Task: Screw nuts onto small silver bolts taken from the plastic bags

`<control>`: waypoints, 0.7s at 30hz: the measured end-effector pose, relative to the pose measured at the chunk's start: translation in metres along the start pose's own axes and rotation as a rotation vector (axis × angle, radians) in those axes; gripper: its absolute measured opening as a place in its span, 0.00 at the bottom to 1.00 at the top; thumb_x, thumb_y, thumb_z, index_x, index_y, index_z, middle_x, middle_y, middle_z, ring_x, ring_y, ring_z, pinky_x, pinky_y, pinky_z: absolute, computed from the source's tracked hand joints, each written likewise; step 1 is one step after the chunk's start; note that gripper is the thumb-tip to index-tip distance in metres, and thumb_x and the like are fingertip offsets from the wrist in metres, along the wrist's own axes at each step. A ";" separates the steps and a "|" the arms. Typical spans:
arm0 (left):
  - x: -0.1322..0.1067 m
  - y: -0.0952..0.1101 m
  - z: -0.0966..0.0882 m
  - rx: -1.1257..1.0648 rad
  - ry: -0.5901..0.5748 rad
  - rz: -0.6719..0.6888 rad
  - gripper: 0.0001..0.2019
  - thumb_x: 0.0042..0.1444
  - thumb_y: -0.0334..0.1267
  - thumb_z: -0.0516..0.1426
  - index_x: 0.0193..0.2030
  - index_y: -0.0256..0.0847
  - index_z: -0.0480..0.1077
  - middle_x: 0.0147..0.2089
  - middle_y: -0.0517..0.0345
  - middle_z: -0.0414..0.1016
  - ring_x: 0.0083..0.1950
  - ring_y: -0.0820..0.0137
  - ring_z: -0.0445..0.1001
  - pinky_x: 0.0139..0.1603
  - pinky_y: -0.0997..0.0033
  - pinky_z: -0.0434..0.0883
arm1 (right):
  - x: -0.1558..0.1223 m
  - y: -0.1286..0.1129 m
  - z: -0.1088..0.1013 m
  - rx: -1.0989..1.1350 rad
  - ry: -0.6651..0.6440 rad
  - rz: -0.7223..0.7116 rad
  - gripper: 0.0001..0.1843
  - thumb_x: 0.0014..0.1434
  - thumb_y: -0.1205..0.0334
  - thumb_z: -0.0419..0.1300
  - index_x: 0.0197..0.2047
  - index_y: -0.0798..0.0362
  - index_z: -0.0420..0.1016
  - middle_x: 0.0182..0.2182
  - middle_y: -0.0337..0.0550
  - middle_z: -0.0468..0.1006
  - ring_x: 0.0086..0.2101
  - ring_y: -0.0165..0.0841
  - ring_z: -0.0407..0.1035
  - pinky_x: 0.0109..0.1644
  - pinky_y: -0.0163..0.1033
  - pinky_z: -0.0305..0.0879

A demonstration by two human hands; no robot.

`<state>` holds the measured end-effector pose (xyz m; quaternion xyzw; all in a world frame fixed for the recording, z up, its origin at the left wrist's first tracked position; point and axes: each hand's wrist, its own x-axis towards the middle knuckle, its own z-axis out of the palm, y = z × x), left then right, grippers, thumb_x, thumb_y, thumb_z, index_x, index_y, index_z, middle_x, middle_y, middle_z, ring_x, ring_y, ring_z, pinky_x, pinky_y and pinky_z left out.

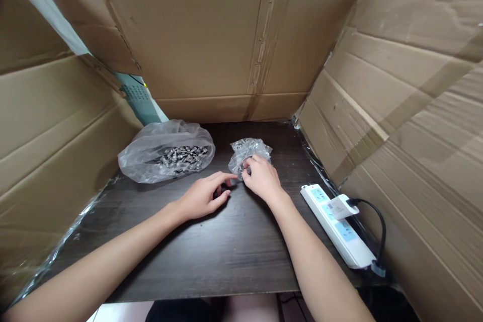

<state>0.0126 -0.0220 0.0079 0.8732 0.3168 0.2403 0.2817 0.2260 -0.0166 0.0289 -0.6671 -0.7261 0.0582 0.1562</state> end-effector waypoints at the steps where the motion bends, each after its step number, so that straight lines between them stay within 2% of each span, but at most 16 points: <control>1: 0.000 0.000 0.000 0.004 -0.003 0.000 0.22 0.63 0.35 0.54 0.64 0.43 0.67 0.51 0.54 0.78 0.36 0.70 0.76 0.42 0.67 0.72 | 0.000 -0.001 0.001 -0.009 0.000 -0.004 0.08 0.63 0.66 0.59 0.42 0.51 0.79 0.45 0.46 0.79 0.45 0.38 0.72 0.43 0.39 0.64; 6: 0.002 -0.001 0.001 0.017 -0.006 -0.005 0.21 0.63 0.36 0.54 0.62 0.43 0.69 0.50 0.54 0.78 0.35 0.70 0.75 0.42 0.67 0.72 | -0.003 -0.005 0.001 -0.077 0.015 -0.063 0.09 0.64 0.69 0.57 0.44 0.52 0.77 0.47 0.48 0.77 0.51 0.41 0.70 0.45 0.40 0.65; 11: 0.002 0.000 0.001 0.011 -0.008 -0.008 0.20 0.63 0.36 0.54 0.62 0.42 0.69 0.50 0.53 0.78 0.35 0.70 0.75 0.42 0.67 0.71 | -0.003 -0.004 0.000 -0.085 0.062 -0.010 0.12 0.70 0.64 0.52 0.44 0.51 0.79 0.46 0.47 0.80 0.47 0.40 0.73 0.41 0.40 0.65; 17: 0.001 -0.002 -0.001 -0.001 -0.004 -0.012 0.20 0.62 0.35 0.55 0.61 0.41 0.69 0.50 0.53 0.78 0.35 0.70 0.75 0.42 0.67 0.71 | -0.002 0.002 -0.004 -0.057 0.026 0.087 0.10 0.64 0.67 0.58 0.43 0.49 0.81 0.47 0.44 0.81 0.45 0.40 0.75 0.40 0.39 0.64; 21: 0.001 -0.003 0.000 0.004 0.001 -0.014 0.20 0.62 0.34 0.55 0.61 0.41 0.70 0.50 0.53 0.78 0.35 0.70 0.75 0.42 0.67 0.71 | -0.002 0.002 -0.002 -0.047 0.025 0.067 0.11 0.64 0.69 0.58 0.44 0.49 0.80 0.47 0.44 0.82 0.46 0.41 0.75 0.41 0.40 0.65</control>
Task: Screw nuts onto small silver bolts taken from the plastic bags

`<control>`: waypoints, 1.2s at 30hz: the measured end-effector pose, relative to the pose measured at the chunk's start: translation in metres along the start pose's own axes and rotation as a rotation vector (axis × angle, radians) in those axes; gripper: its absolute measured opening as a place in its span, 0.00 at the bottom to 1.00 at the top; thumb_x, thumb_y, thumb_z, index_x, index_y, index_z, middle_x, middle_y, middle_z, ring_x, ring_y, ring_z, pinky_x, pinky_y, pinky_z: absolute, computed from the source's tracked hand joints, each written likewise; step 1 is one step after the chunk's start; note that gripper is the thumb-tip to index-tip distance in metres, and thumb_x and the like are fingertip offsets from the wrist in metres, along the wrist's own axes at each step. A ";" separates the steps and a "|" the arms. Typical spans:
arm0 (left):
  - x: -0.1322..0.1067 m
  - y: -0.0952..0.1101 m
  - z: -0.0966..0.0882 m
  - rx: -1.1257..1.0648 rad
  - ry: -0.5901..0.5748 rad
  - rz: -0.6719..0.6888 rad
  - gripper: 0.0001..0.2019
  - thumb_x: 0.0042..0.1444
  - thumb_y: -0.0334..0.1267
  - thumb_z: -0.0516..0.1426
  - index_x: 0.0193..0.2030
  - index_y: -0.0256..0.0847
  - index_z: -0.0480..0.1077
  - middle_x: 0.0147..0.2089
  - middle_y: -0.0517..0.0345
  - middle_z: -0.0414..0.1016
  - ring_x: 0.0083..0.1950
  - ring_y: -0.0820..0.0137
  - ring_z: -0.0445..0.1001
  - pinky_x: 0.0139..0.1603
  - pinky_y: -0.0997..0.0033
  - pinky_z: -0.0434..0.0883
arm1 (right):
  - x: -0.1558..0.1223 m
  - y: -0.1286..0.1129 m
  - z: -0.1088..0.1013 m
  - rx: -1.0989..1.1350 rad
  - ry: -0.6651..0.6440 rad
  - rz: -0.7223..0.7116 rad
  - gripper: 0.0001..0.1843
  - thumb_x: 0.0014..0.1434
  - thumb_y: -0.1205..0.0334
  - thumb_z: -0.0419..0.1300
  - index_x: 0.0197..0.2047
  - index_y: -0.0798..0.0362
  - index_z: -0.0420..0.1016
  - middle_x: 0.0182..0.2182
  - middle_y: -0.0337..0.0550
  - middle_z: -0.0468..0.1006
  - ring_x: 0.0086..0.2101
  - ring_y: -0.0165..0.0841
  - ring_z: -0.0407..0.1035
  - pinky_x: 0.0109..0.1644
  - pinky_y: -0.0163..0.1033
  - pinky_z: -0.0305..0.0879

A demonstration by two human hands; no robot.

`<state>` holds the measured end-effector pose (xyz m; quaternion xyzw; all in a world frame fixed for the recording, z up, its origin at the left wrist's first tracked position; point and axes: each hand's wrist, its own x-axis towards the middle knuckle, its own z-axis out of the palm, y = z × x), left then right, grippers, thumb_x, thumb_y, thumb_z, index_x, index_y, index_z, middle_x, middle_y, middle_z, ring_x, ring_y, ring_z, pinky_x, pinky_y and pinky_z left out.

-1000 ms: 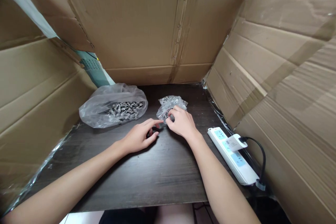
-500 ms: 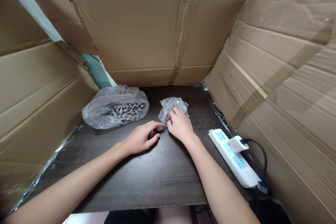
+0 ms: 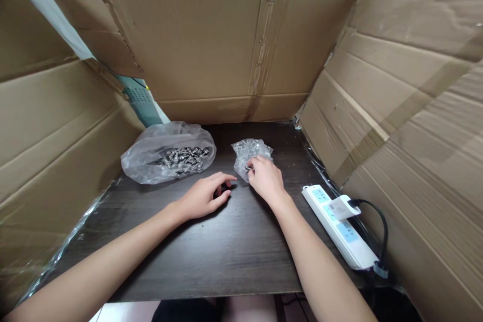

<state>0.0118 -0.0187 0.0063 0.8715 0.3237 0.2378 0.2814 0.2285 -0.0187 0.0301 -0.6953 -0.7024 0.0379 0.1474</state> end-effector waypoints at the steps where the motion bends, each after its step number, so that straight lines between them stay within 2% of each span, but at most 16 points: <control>1: 0.000 0.000 0.000 0.003 -0.002 0.002 0.20 0.62 0.34 0.55 0.61 0.41 0.70 0.50 0.53 0.78 0.35 0.70 0.75 0.42 0.67 0.71 | 0.000 0.000 0.001 -0.016 0.012 -0.020 0.11 0.64 0.69 0.58 0.44 0.50 0.80 0.47 0.46 0.82 0.47 0.42 0.74 0.41 0.40 0.65; 4: 0.000 0.001 0.000 0.007 0.005 0.014 0.19 0.63 0.34 0.55 0.60 0.41 0.70 0.50 0.53 0.78 0.36 0.70 0.75 0.42 0.67 0.71 | 0.000 0.000 0.003 -0.065 0.077 -0.101 0.11 0.64 0.71 0.56 0.46 0.53 0.79 0.46 0.52 0.81 0.49 0.44 0.73 0.44 0.41 0.67; 7: -0.001 0.003 -0.001 -0.009 0.025 0.030 0.17 0.64 0.34 0.54 0.59 0.41 0.71 0.48 0.54 0.79 0.35 0.70 0.74 0.42 0.68 0.71 | 0.000 0.001 0.002 0.005 0.166 -0.169 0.11 0.65 0.70 0.55 0.45 0.54 0.78 0.44 0.52 0.81 0.46 0.44 0.74 0.45 0.43 0.69; 10: -0.001 0.004 -0.001 -0.036 0.059 0.043 0.14 0.65 0.36 0.53 0.55 0.41 0.73 0.45 0.54 0.80 0.34 0.71 0.74 0.41 0.69 0.71 | 0.001 -0.001 0.004 0.241 0.240 -0.223 0.09 0.64 0.68 0.55 0.41 0.53 0.77 0.40 0.49 0.81 0.38 0.39 0.75 0.43 0.41 0.71; 13: -0.002 0.005 0.000 -0.049 0.076 0.060 0.12 0.66 0.37 0.54 0.53 0.41 0.74 0.43 0.54 0.81 0.36 0.69 0.75 0.42 0.70 0.71 | -0.001 -0.010 0.012 0.525 0.262 -0.226 0.04 0.61 0.65 0.58 0.37 0.52 0.76 0.35 0.45 0.80 0.32 0.35 0.75 0.39 0.39 0.73; 16: -0.002 0.005 0.002 -0.044 0.099 0.073 0.10 0.66 0.37 0.53 0.48 0.41 0.74 0.40 0.55 0.79 0.36 0.69 0.74 0.41 0.70 0.71 | -0.005 -0.022 0.022 0.734 0.225 -0.199 0.03 0.59 0.62 0.61 0.34 0.51 0.74 0.32 0.43 0.80 0.31 0.34 0.75 0.38 0.39 0.75; 19: -0.001 0.005 0.003 -0.047 0.179 0.046 0.07 0.65 0.36 0.53 0.43 0.40 0.73 0.38 0.55 0.77 0.36 0.69 0.73 0.40 0.70 0.70 | -0.009 -0.030 0.029 0.853 0.202 -0.191 0.05 0.59 0.61 0.62 0.32 0.52 0.74 0.32 0.43 0.79 0.32 0.34 0.76 0.38 0.40 0.76; 24: 0.002 0.002 0.002 -0.127 0.270 -0.123 0.09 0.68 0.41 0.53 0.45 0.40 0.72 0.41 0.54 0.79 0.39 0.67 0.76 0.42 0.68 0.71 | -0.011 -0.033 0.027 0.832 0.261 -0.242 0.03 0.59 0.64 0.62 0.33 0.52 0.75 0.32 0.42 0.78 0.32 0.33 0.75 0.39 0.39 0.75; 29: 0.004 0.001 0.000 -0.134 0.229 -0.156 0.17 0.73 0.45 0.47 0.46 0.39 0.73 0.47 0.49 0.81 0.48 0.61 0.78 0.51 0.62 0.71 | -0.017 -0.041 0.021 0.715 0.290 -0.412 0.06 0.62 0.67 0.59 0.32 0.51 0.74 0.32 0.42 0.77 0.34 0.33 0.72 0.40 0.38 0.71; 32: 0.004 0.001 -0.002 -0.200 0.219 -0.162 0.18 0.73 0.46 0.46 0.47 0.38 0.72 0.47 0.49 0.81 0.48 0.62 0.78 0.50 0.63 0.71 | -0.019 -0.044 0.018 0.714 0.259 -0.434 0.06 0.61 0.67 0.58 0.34 0.51 0.74 0.33 0.43 0.78 0.36 0.35 0.73 0.43 0.40 0.72; 36: 0.004 0.000 -0.003 -0.223 0.228 -0.177 0.20 0.74 0.49 0.43 0.42 0.39 0.69 0.42 0.51 0.79 0.43 0.64 0.77 0.46 0.65 0.71 | -0.019 -0.041 0.018 0.822 0.155 -0.376 0.10 0.60 0.68 0.54 0.36 0.50 0.76 0.34 0.42 0.80 0.37 0.35 0.76 0.45 0.41 0.74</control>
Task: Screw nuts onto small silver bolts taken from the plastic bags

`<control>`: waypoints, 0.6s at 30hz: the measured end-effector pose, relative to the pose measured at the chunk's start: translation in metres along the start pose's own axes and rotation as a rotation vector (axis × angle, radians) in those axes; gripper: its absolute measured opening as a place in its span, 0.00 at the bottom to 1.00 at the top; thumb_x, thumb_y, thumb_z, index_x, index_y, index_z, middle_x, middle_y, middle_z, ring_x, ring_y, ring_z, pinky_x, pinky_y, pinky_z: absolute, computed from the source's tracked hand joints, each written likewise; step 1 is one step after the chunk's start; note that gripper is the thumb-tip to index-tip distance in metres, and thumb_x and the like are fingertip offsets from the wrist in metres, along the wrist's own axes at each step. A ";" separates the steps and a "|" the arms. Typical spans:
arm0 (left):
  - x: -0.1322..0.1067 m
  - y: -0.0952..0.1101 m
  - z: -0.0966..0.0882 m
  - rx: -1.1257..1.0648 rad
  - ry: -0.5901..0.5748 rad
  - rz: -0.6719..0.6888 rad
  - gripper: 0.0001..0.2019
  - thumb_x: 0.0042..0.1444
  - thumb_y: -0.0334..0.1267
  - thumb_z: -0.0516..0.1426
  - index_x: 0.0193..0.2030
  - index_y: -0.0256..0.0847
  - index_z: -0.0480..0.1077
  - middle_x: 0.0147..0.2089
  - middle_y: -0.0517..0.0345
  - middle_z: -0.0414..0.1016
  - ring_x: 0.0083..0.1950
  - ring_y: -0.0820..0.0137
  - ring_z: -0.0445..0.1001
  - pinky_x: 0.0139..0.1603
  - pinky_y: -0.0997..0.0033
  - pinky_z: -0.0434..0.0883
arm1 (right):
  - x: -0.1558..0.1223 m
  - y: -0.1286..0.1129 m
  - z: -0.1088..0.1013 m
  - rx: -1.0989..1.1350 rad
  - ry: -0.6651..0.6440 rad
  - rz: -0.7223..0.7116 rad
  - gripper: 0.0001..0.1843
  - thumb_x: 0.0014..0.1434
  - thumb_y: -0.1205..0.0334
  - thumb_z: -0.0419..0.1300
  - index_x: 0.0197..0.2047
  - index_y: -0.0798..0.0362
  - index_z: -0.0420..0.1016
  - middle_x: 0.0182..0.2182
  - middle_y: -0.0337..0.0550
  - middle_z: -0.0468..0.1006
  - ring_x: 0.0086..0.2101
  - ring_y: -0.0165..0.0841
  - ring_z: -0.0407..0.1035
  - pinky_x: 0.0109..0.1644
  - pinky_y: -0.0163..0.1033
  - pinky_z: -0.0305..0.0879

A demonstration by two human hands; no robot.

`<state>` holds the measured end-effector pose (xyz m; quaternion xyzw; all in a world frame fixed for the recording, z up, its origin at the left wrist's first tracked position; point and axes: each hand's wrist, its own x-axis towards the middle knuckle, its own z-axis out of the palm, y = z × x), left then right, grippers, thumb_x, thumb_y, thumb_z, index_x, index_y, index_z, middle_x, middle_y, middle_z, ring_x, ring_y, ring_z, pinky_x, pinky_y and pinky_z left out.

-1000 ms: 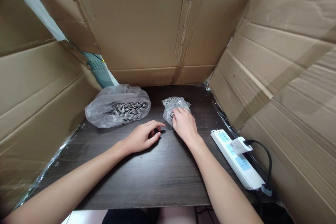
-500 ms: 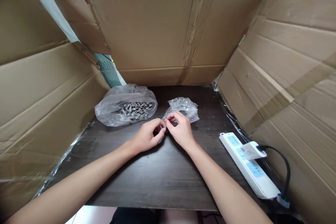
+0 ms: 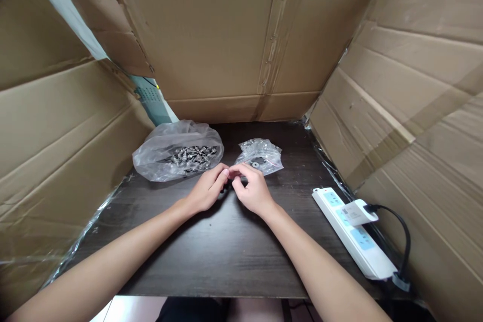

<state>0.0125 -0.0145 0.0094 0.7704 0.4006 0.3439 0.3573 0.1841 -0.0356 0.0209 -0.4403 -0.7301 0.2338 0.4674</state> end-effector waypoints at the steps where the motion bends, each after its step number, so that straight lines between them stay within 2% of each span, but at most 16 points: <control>1: 0.000 0.000 0.000 0.014 0.000 0.007 0.20 0.74 0.49 0.43 0.42 0.39 0.69 0.41 0.51 0.78 0.42 0.64 0.76 0.46 0.65 0.71 | 0.000 0.002 0.000 0.049 -0.008 0.022 0.11 0.59 0.68 0.53 0.36 0.51 0.77 0.34 0.43 0.81 0.37 0.35 0.77 0.45 0.41 0.75; 5: 0.000 -0.003 0.001 0.066 -0.017 0.030 0.17 0.74 0.45 0.42 0.43 0.40 0.67 0.42 0.51 0.77 0.43 0.64 0.75 0.49 0.63 0.70 | 0.001 0.012 0.003 0.216 -0.013 0.116 0.12 0.57 0.68 0.52 0.37 0.51 0.78 0.35 0.42 0.82 0.36 0.34 0.77 0.46 0.42 0.76; 9: 0.000 -0.003 0.002 0.163 -0.040 0.026 0.14 0.73 0.42 0.42 0.43 0.42 0.65 0.39 0.53 0.76 0.41 0.63 0.75 0.46 0.64 0.70 | 0.002 0.013 0.002 0.205 0.029 0.125 0.13 0.55 0.68 0.51 0.33 0.51 0.78 0.31 0.41 0.81 0.34 0.34 0.76 0.42 0.40 0.75; 12: 0.000 -0.003 0.002 0.226 -0.048 0.033 0.15 0.74 0.43 0.40 0.40 0.43 0.62 0.34 0.55 0.72 0.35 0.64 0.72 0.40 0.65 0.68 | 0.004 0.012 -0.010 0.025 0.116 0.037 0.14 0.56 0.69 0.50 0.27 0.51 0.75 0.29 0.41 0.79 0.33 0.35 0.74 0.40 0.40 0.73; 14: -0.001 -0.003 0.003 0.236 -0.056 0.036 0.16 0.74 0.44 0.40 0.40 0.43 0.62 0.33 0.56 0.71 0.34 0.64 0.71 0.39 0.65 0.67 | 0.006 0.015 -0.022 -0.199 0.155 -0.028 0.16 0.59 0.70 0.51 0.26 0.50 0.75 0.27 0.42 0.78 0.33 0.36 0.74 0.44 0.42 0.72; 16: -0.001 -0.002 0.003 0.235 -0.063 0.043 0.14 0.74 0.44 0.41 0.41 0.43 0.62 0.35 0.55 0.73 0.35 0.64 0.72 0.40 0.64 0.67 | 0.008 0.023 -0.033 -0.394 0.146 -0.010 0.16 0.60 0.70 0.51 0.29 0.51 0.79 0.31 0.44 0.81 0.37 0.38 0.75 0.49 0.43 0.71; 18: -0.002 -0.002 0.003 0.234 -0.065 0.062 0.12 0.73 0.43 0.44 0.42 0.42 0.64 0.38 0.54 0.75 0.38 0.64 0.73 0.42 0.64 0.68 | 0.010 0.034 -0.039 -0.532 0.123 0.068 0.15 0.61 0.70 0.53 0.36 0.52 0.83 0.38 0.47 0.83 0.44 0.41 0.76 0.55 0.45 0.69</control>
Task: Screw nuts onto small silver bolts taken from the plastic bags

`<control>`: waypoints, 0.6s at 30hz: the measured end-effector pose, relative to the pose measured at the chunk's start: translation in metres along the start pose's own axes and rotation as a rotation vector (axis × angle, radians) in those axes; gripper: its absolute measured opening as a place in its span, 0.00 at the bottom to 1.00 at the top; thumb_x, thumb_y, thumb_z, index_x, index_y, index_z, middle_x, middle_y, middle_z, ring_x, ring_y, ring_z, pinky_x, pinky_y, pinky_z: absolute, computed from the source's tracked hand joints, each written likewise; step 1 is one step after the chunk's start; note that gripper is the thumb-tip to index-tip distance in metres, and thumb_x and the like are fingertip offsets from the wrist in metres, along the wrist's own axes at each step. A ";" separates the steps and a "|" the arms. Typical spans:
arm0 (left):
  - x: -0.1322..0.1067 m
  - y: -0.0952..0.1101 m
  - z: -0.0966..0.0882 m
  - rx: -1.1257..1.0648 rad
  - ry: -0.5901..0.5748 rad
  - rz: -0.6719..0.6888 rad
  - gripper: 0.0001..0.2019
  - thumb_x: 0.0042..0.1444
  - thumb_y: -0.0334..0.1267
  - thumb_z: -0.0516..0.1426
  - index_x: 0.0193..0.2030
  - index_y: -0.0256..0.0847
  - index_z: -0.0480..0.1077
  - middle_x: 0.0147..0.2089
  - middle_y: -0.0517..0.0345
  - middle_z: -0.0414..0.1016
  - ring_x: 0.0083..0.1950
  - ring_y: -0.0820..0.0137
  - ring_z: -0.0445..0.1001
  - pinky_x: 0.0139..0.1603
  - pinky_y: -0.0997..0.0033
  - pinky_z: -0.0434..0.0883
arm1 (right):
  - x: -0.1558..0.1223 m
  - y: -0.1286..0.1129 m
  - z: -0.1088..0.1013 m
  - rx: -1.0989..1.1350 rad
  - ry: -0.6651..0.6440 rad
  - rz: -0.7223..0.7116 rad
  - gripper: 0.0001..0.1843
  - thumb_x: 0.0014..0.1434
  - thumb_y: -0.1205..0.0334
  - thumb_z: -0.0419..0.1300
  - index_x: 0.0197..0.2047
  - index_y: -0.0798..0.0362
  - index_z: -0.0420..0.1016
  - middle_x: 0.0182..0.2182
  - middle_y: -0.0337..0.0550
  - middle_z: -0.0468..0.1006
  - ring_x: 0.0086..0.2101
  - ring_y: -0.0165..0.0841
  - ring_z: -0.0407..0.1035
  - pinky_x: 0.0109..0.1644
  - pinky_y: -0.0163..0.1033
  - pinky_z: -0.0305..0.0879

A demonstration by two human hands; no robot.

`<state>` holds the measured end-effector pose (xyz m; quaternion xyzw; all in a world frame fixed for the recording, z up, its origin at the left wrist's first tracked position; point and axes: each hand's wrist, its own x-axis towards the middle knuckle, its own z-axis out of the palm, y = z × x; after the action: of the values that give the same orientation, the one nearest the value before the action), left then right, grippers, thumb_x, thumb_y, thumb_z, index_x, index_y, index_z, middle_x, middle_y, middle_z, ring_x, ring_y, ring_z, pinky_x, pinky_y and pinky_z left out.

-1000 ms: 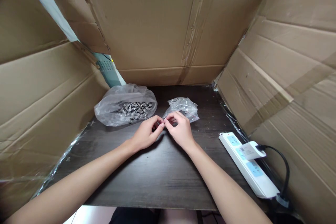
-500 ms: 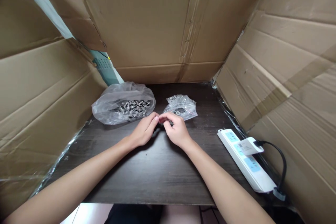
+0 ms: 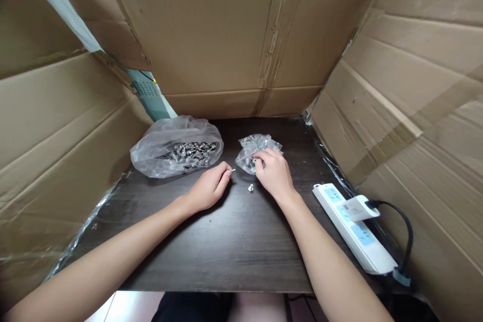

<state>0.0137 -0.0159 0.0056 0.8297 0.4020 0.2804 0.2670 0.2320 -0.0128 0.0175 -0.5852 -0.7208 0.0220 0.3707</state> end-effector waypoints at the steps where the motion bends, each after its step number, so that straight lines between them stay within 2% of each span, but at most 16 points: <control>1: 0.000 0.000 0.000 0.000 0.001 0.011 0.11 0.72 0.42 0.45 0.42 0.42 0.65 0.39 0.53 0.75 0.39 0.64 0.73 0.43 0.65 0.68 | 0.001 0.005 0.001 -0.053 -0.029 0.042 0.15 0.62 0.69 0.54 0.39 0.53 0.84 0.41 0.48 0.83 0.46 0.41 0.75 0.56 0.45 0.69; 6: 0.000 0.003 -0.001 -0.004 0.000 0.040 0.09 0.70 0.41 0.49 0.43 0.41 0.68 0.40 0.53 0.76 0.40 0.64 0.74 0.44 0.66 0.69 | 0.003 0.015 0.008 -0.171 -0.158 0.222 0.12 0.63 0.59 0.63 0.46 0.52 0.85 0.46 0.48 0.80 0.45 0.40 0.76 0.51 0.42 0.70; 12: -0.001 0.004 -0.001 -0.002 -0.012 0.044 0.08 0.69 0.40 0.51 0.44 0.41 0.69 0.40 0.54 0.77 0.39 0.65 0.74 0.43 0.66 0.69 | 0.002 0.009 0.003 -0.214 -0.216 0.212 0.12 0.64 0.59 0.62 0.48 0.48 0.84 0.48 0.44 0.80 0.47 0.40 0.76 0.46 0.40 0.68; 18: -0.001 0.003 -0.001 -0.015 -0.017 0.052 0.08 0.68 0.39 0.53 0.43 0.40 0.70 0.39 0.55 0.76 0.38 0.66 0.73 0.42 0.67 0.68 | 0.004 0.011 0.005 -0.209 -0.202 0.170 0.06 0.62 0.63 0.62 0.40 0.51 0.82 0.44 0.45 0.80 0.46 0.40 0.75 0.45 0.40 0.67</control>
<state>0.0140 -0.0183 0.0078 0.8403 0.3758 0.2831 0.2692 0.2382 -0.0039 0.0104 -0.6742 -0.7008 0.0372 0.2302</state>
